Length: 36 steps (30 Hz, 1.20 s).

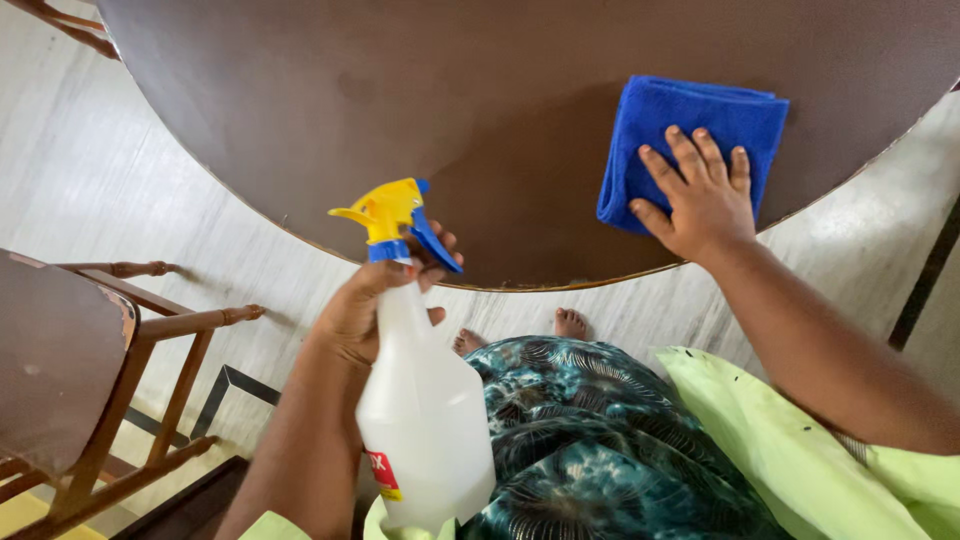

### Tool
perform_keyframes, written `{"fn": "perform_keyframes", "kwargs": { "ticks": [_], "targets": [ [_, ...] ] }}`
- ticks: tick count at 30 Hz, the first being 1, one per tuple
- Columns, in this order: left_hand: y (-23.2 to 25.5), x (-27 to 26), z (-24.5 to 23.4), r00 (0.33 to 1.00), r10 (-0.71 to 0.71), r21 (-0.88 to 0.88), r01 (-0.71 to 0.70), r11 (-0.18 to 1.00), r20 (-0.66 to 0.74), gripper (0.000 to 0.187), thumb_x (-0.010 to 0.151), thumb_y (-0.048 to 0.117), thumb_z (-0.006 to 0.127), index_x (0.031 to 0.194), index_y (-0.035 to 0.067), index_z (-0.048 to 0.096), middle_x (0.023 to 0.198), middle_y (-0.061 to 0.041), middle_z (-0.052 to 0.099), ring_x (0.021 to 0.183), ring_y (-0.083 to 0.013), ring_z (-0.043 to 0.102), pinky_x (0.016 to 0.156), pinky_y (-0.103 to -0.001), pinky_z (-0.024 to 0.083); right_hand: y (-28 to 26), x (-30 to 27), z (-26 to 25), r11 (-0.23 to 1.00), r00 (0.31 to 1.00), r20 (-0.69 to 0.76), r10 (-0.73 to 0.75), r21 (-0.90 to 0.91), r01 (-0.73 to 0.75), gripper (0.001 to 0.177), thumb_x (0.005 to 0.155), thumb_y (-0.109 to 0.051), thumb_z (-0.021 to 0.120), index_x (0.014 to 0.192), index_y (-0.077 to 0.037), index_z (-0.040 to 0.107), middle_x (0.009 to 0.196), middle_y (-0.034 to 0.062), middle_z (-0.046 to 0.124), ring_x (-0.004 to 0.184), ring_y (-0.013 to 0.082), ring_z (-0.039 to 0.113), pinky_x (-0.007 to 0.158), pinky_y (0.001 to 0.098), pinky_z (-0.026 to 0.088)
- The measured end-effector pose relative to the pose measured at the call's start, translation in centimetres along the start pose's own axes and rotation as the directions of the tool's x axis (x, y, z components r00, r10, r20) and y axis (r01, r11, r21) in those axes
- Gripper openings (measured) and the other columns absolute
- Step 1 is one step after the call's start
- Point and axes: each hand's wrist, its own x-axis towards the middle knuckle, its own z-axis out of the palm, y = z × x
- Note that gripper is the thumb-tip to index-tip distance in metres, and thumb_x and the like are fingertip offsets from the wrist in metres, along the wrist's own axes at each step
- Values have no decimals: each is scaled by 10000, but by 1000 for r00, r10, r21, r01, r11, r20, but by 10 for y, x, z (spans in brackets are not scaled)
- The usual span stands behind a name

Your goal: The person folds a blue cloth on a round table, then sprays the table surface with a spray bottle and wipes it with the cloth. The person continues to spray and wipe the table surface repeatedly.

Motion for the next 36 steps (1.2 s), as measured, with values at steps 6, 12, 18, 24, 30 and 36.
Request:
{"fn": "perform_keyframes", "kwargs": {
  "ticks": [6,12,18,24,30,36],
  "targets": [
    [11,19,12,998,63,-24,-63,998,-18,627,743,166,744,1346,149,572,1319,-56,652,1273,-245,618,717,-417,630,78,20,-13,995,995,-8,101,17,-101,726,996,-607,500,1615,-237,416,1714,136,262,1567,405,190,1195,728,103],
    [-30,37,47,990,3,5,-2,1000,-140,598,727,176,703,1314,179,592,1307,-37,674,1238,-223,640,760,-484,609,107,36,-19,973,973,1,229,33,-229,720,999,-584,473,1620,-229,384,1711,151,224,1571,416,131,1175,743,64],
    [-37,40,56,997,35,-54,-39,998,-73,623,723,170,713,1330,184,573,1323,-47,644,1263,-224,592,810,-543,607,90,38,-9,980,980,15,199,3,-199,721,997,-578,451,1622,-232,354,1714,148,201,1563,432,116,1163,757,47],
    [-42,41,70,993,60,-51,-66,997,-101,631,697,172,718,1311,180,575,1307,-55,650,1252,-235,602,807,-573,619,49,30,0,999,1000,-19,25,-29,-25,719,977,-574,460,1600,-225,381,1693,151,236,1545,415,178,1148,766,85],
    [-45,49,80,992,48,-43,-53,998,-116,610,712,175,704,1308,186,574,1304,-48,649,1265,-240,578,823,-583,604,-3,7,-1,993,993,17,-116,-21,116,702,954,-561,500,1578,-257,392,1679,117,253,1547,373,195,1157,749,120],
    [-51,57,88,993,30,-58,-37,998,-114,600,743,174,685,1331,187,564,1320,-38,638,1290,-231,564,821,-579,597,-36,-11,-6,976,972,99,-212,-22,215,699,944,-568,498,1565,-270,378,1655,109,257,1521,359,190,1133,742,143]
  ]
}}
